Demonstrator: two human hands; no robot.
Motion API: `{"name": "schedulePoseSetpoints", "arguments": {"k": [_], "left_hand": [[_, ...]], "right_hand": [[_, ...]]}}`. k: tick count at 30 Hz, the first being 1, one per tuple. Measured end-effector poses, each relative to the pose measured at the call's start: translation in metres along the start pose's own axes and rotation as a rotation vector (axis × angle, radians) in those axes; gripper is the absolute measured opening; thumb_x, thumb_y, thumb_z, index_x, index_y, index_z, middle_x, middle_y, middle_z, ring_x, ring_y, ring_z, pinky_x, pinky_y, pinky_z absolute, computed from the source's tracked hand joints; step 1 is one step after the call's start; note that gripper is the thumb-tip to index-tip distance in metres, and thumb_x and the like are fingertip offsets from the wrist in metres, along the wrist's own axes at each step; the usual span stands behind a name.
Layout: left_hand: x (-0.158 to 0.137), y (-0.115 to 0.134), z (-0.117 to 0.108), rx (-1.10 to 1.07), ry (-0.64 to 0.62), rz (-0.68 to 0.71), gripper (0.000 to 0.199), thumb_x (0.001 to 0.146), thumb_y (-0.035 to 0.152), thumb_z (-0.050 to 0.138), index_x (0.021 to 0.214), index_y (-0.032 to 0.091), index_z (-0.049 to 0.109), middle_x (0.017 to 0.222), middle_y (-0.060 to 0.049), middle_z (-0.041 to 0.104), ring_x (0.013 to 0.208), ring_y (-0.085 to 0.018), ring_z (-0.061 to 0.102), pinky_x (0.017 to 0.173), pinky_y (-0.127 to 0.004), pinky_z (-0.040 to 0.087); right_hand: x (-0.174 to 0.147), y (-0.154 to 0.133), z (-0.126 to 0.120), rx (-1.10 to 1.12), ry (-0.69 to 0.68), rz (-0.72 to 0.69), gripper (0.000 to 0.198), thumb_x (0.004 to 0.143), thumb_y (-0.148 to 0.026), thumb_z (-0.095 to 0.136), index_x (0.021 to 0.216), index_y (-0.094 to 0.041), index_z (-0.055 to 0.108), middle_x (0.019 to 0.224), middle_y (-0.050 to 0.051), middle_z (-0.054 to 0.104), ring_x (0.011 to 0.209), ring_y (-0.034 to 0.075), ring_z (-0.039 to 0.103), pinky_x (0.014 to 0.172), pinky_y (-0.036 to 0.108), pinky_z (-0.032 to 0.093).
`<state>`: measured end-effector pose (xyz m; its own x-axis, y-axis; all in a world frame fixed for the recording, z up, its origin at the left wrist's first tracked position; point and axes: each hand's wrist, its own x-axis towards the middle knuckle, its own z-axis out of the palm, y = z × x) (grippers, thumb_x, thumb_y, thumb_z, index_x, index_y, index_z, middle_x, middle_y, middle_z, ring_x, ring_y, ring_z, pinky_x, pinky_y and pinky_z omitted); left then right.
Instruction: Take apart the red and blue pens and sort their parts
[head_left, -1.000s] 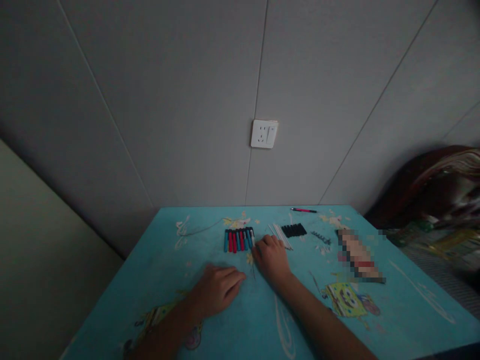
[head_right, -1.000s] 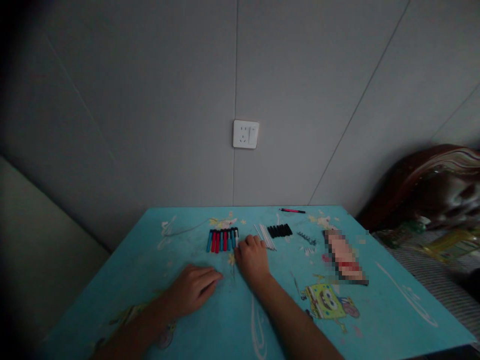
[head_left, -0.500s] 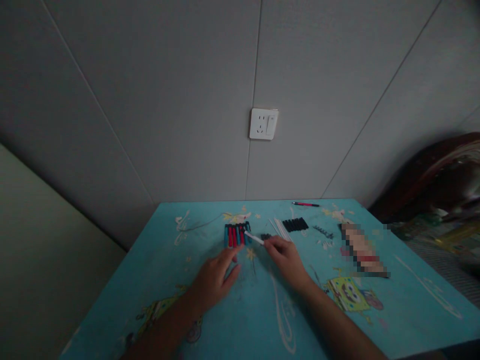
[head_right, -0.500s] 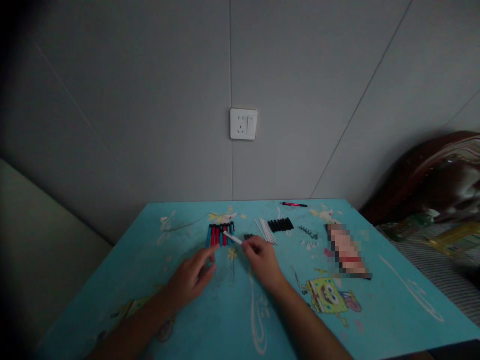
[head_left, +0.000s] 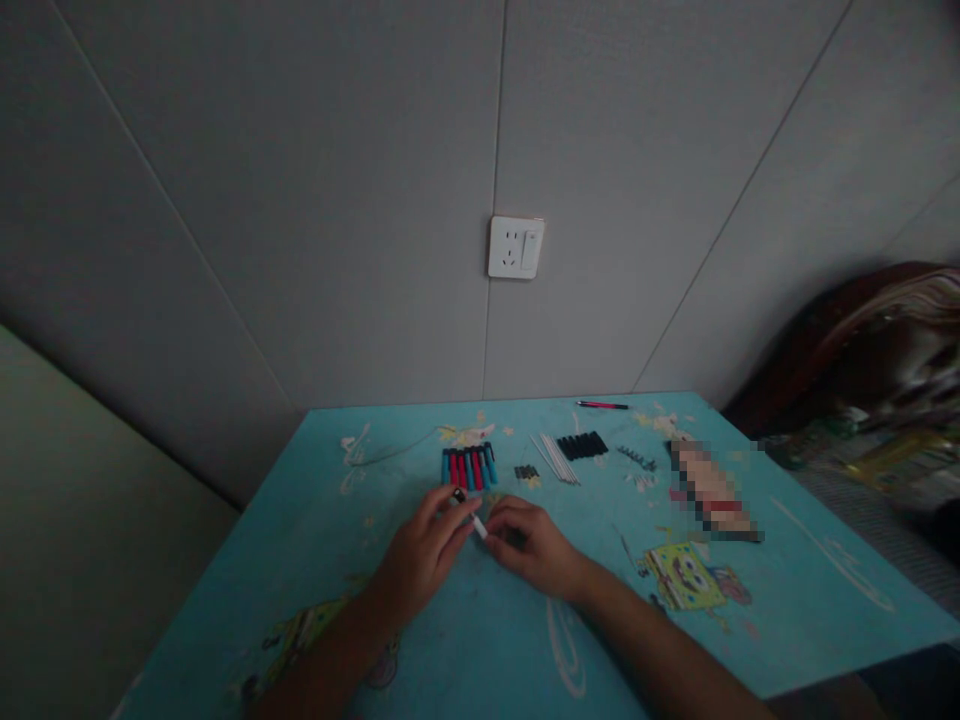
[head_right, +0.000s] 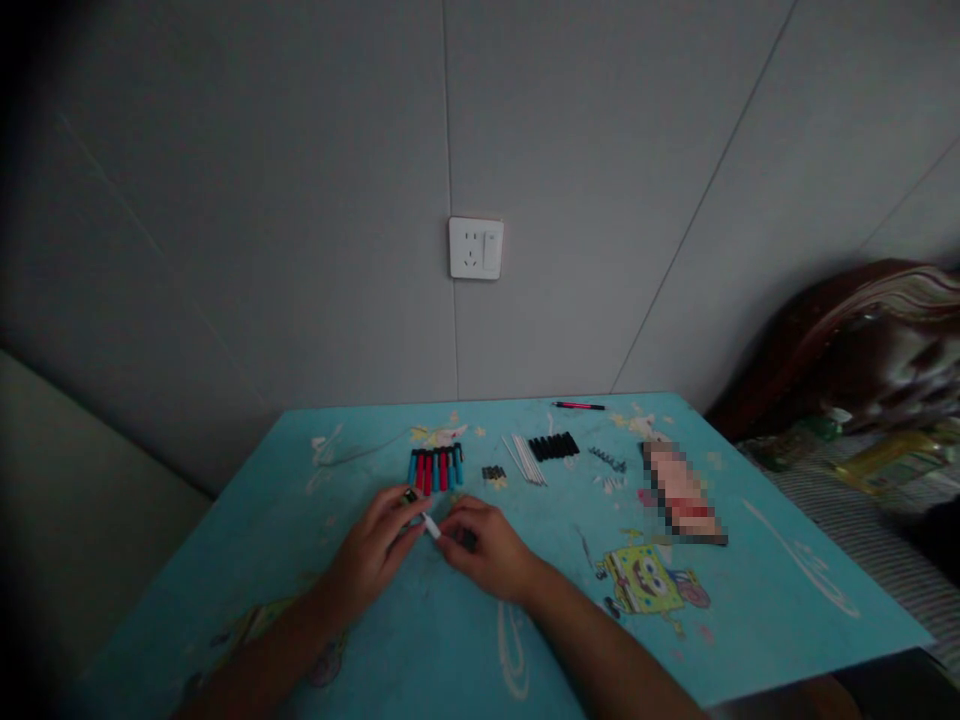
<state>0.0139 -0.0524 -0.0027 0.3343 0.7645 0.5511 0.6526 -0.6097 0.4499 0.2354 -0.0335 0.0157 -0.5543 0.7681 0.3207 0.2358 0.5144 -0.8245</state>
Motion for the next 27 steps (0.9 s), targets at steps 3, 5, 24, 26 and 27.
{"name": "schedulePoseSetpoints", "arguments": {"k": [3,5,24,26,27], "left_hand": [[0.006,0.001,-0.003,0.009,-0.006,-0.096,0.034,0.096,0.023,0.05,0.13,0.028,0.053,0.137,-0.01,0.044,0.116,-0.021,0.055,0.097,-0.038,0.051],[0.008,-0.001,-0.003,-0.004,-0.048,-0.113,0.024,0.097,0.024,0.05,0.119,0.025,0.06,0.13,-0.009,0.05,0.112,-0.021,0.056,0.096,-0.039,0.051],[0.006,0.0,0.003,-0.489,-0.001,-0.432,0.022,0.094,0.037,0.053,0.105,0.019,0.061,0.101,-0.007,0.07,0.097,-0.021,0.066,0.087,-0.033,0.052],[0.006,0.002,0.004,-0.5,-0.014,-0.422,0.022,0.095,0.037,0.052,0.105,0.019,0.06,0.1,-0.007,0.069,0.096,-0.021,0.066,0.085,-0.032,0.052],[0.006,0.003,0.004,-0.498,-0.026,-0.414,0.022,0.095,0.037,0.051,0.105,0.019,0.06,0.099,-0.006,0.069,0.095,-0.02,0.065,0.085,-0.031,0.052]], "right_hand": [[0.001,-0.001,-0.007,-0.104,0.06,-0.008,0.012,0.09,-0.026,0.059,0.093,-0.018,0.068,0.09,0.005,0.06,0.081,0.015,0.058,0.075,0.028,0.049],[0.002,-0.001,-0.011,-0.186,0.103,-0.006,0.012,0.091,-0.025,0.058,0.093,-0.019,0.068,0.091,0.006,0.06,0.084,0.016,0.058,0.077,0.029,0.049],[0.003,0.02,-0.063,-0.681,0.367,0.258,0.022,0.095,-0.022,0.049,0.102,-0.018,0.069,0.097,0.009,0.068,0.092,0.02,0.061,0.086,0.03,0.045],[0.0,0.027,-0.078,-0.78,0.392,0.342,0.024,0.094,-0.021,0.048,0.105,-0.018,0.07,0.1,0.009,0.068,0.095,0.02,0.062,0.089,0.03,0.045],[-0.002,0.03,-0.085,-0.825,0.406,0.386,0.025,0.094,-0.021,0.047,0.106,-0.018,0.07,0.103,0.01,0.068,0.096,0.02,0.062,0.09,0.03,0.044]]}}
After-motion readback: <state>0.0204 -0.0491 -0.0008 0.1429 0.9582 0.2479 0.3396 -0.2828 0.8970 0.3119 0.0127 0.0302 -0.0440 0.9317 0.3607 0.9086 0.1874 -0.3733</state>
